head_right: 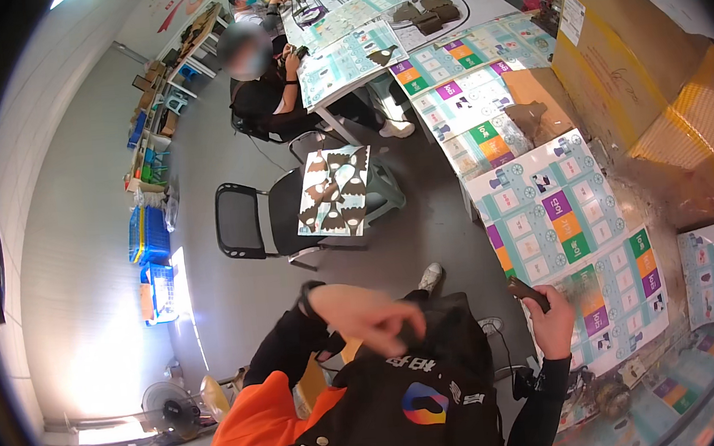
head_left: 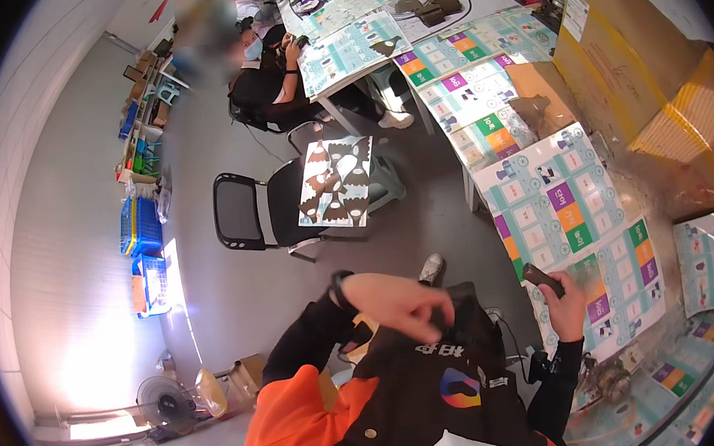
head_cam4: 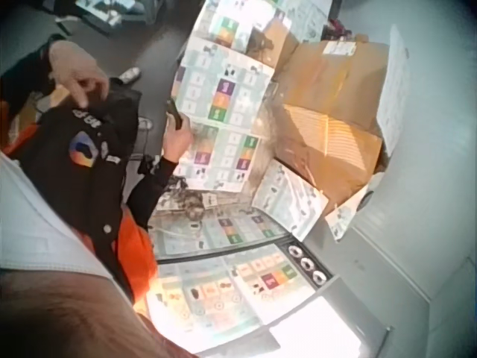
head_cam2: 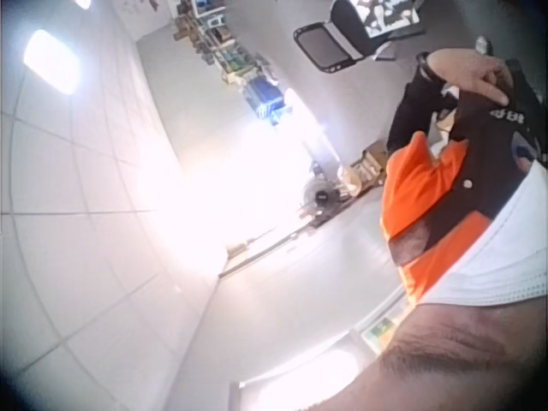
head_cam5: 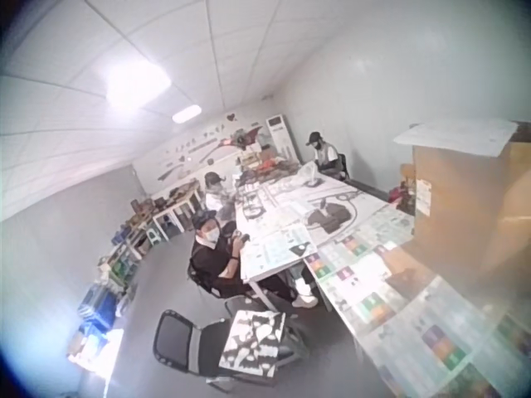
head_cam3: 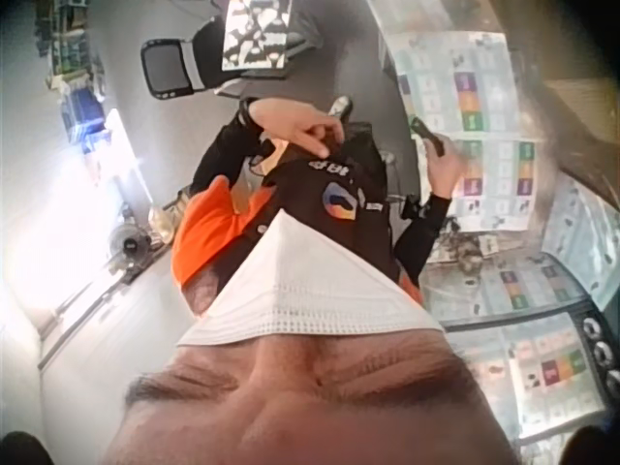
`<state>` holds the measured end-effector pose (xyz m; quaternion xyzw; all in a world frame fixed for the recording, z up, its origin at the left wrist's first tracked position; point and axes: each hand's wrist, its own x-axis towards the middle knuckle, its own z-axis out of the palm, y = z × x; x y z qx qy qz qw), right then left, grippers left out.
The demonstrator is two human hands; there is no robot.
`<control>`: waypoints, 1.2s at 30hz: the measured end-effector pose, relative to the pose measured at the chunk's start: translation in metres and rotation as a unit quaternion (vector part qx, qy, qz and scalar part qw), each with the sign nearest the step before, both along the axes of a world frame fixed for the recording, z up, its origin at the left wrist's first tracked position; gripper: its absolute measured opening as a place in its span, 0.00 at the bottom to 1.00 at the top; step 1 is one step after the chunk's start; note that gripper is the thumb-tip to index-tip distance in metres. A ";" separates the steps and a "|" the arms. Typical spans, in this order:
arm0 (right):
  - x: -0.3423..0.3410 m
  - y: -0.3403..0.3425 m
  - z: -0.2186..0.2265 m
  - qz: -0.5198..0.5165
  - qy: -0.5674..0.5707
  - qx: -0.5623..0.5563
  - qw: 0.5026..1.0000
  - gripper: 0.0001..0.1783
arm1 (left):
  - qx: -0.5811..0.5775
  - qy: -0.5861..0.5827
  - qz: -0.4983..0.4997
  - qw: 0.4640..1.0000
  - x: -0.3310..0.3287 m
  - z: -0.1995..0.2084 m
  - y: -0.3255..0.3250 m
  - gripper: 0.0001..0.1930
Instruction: The recorder applies adhesive to the edges of synthetic shoe upper components and joins them.
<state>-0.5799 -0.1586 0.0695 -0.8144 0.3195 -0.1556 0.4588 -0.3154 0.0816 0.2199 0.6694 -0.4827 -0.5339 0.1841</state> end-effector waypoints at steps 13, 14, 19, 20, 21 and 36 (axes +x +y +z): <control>0.050 0.058 0.053 0.008 -0.040 -0.008 0.999 0.13 | -0.335 0.012 0.034 0.942 -0.010 -0.092 -0.064 0.14; 0.053 0.060 0.057 0.003 -0.038 -0.012 0.999 0.13 | -0.372 -0.011 0.042 0.927 -0.008 -0.093 -0.066 0.13; 0.064 0.077 0.058 -0.055 -0.110 0.104 0.987 0.12 | -0.299 0.130 0.118 0.938 -0.011 -0.096 -0.065 0.15; 0.060 0.078 0.058 -0.068 -0.159 0.165 0.971 0.12 | -0.248 0.286 0.139 0.915 -0.013 -0.102 -0.072 0.19; 0.055 0.077 0.063 -0.058 -0.237 0.335 0.910 0.13 | -0.173 0.311 0.083 0.931 -0.002 -0.087 -0.075 0.26; 0.061 0.082 0.084 -0.112 -0.106 0.029 0.988 0.14 | -0.159 0.188 0.046 0.968 0.006 -0.061 -0.095 0.18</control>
